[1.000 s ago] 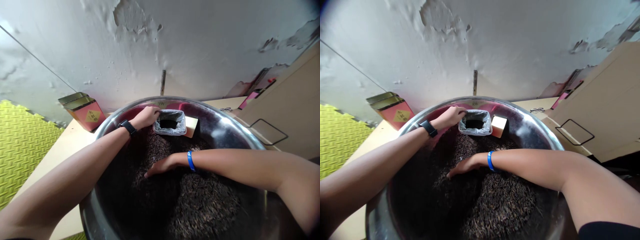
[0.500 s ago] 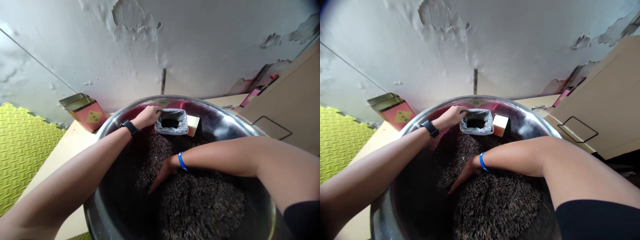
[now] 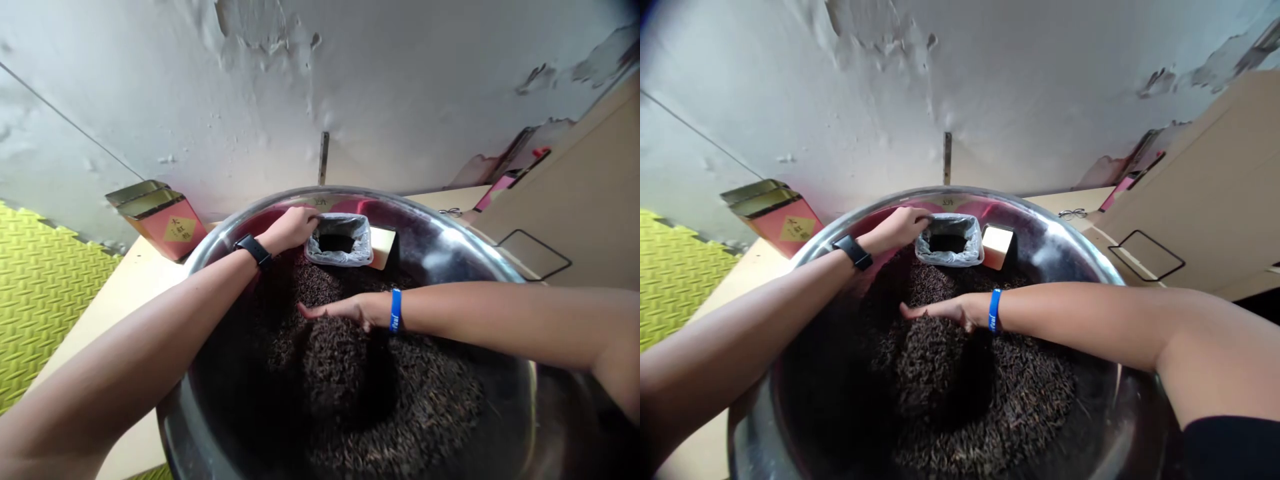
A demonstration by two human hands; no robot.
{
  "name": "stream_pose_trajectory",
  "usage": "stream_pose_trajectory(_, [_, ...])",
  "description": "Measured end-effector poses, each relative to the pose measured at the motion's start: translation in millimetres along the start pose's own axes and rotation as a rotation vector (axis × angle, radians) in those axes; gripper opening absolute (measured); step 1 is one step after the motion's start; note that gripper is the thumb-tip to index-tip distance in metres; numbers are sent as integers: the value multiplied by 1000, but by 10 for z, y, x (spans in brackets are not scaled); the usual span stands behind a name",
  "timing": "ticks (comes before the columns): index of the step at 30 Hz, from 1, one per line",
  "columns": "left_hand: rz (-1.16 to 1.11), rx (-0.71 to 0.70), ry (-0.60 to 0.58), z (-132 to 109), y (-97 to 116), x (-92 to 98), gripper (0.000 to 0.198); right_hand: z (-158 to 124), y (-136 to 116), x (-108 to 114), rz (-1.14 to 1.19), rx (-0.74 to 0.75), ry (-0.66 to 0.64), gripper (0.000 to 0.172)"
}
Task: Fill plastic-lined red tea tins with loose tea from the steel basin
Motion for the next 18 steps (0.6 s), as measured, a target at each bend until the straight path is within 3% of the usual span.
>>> stream_pose_trajectory(3, [-9,12,-11,-7,17,3,30,-193,-11,13,251,-50,-121,63])
stream_pose_trajectory(8, [-24,41,-28,-20,57,9,31,-339,-118,103,493,84,-100,65])
stream_pose_trajectory(12, [-32,56,-36,-19,32,2,30,-356,-186,224,521,103,-27,60])
stream_pose_trajectory(18, [-43,107,-39,-31,-35,3,30,-461,-418,260,495,192,-45,60])
Point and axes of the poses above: each hand's wrist, its own z-axis towards the middle knuckle, its own x-axis out of the back of the hand, y = z × x, the point moved 7 cm from there along z, towards the middle knuckle, and after that the axes turned 14 degrees about -z, right-handed, at the moved point
